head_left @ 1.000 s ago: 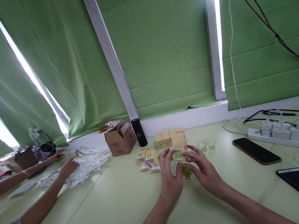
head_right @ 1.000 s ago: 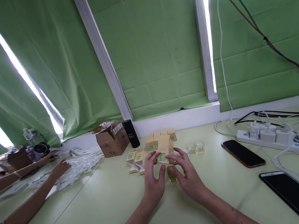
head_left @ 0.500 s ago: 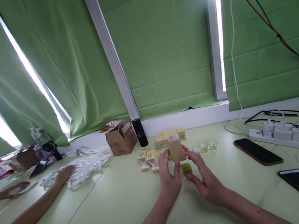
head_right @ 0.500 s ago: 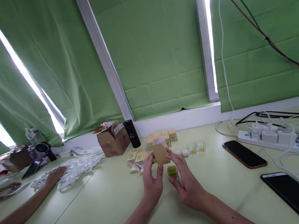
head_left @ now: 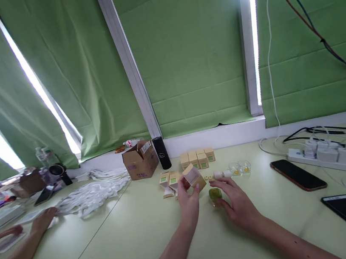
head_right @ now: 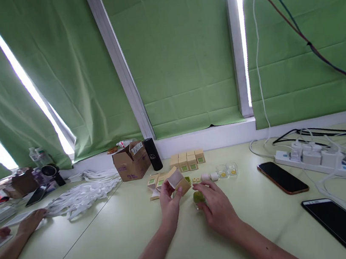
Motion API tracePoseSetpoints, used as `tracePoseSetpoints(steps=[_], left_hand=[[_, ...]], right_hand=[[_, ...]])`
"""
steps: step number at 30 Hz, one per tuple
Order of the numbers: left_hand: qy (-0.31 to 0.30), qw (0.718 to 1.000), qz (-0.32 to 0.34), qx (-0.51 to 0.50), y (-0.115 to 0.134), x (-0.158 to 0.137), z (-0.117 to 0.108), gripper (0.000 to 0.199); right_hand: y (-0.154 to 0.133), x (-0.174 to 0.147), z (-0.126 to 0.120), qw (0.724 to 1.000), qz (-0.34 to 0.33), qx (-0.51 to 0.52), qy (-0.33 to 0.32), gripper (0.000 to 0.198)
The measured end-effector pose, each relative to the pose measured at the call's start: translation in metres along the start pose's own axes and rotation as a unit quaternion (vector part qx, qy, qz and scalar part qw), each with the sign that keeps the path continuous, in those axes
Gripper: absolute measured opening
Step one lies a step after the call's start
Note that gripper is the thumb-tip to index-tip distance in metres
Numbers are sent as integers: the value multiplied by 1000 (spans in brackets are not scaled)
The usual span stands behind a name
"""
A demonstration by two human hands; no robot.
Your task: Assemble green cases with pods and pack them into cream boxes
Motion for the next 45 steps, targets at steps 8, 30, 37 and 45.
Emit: tracePoseSetpoints(steps=[8, 30, 37, 45], left_hand=[[-16, 994, -97, -41, -37, 7, -3, 50], [-120, 988, 94, 40, 10, -9, 17, 32], [-114, 976, 140, 125, 18, -11, 19, 13], [-101, 985, 76, 116, -4, -6, 16, 30]], right_hand=[[22, -6, 16, 992, 78, -87, -57, 53], [58, -1, -11, 960, 209, -175, -63, 48], [59, 1, -12, 962, 210, -164, -61, 47], [65, -2, -8, 965, 209, -146, -68, 48]])
Point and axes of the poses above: each hand's wrist, its own x-axis towards the middle knuckle, its own z-axis out of the palm, y = z × x, the point moved 7 cm from there along x, towards the middle knuckle, and after that the axes turned 1 degree about -x, right-handed, at the moved point
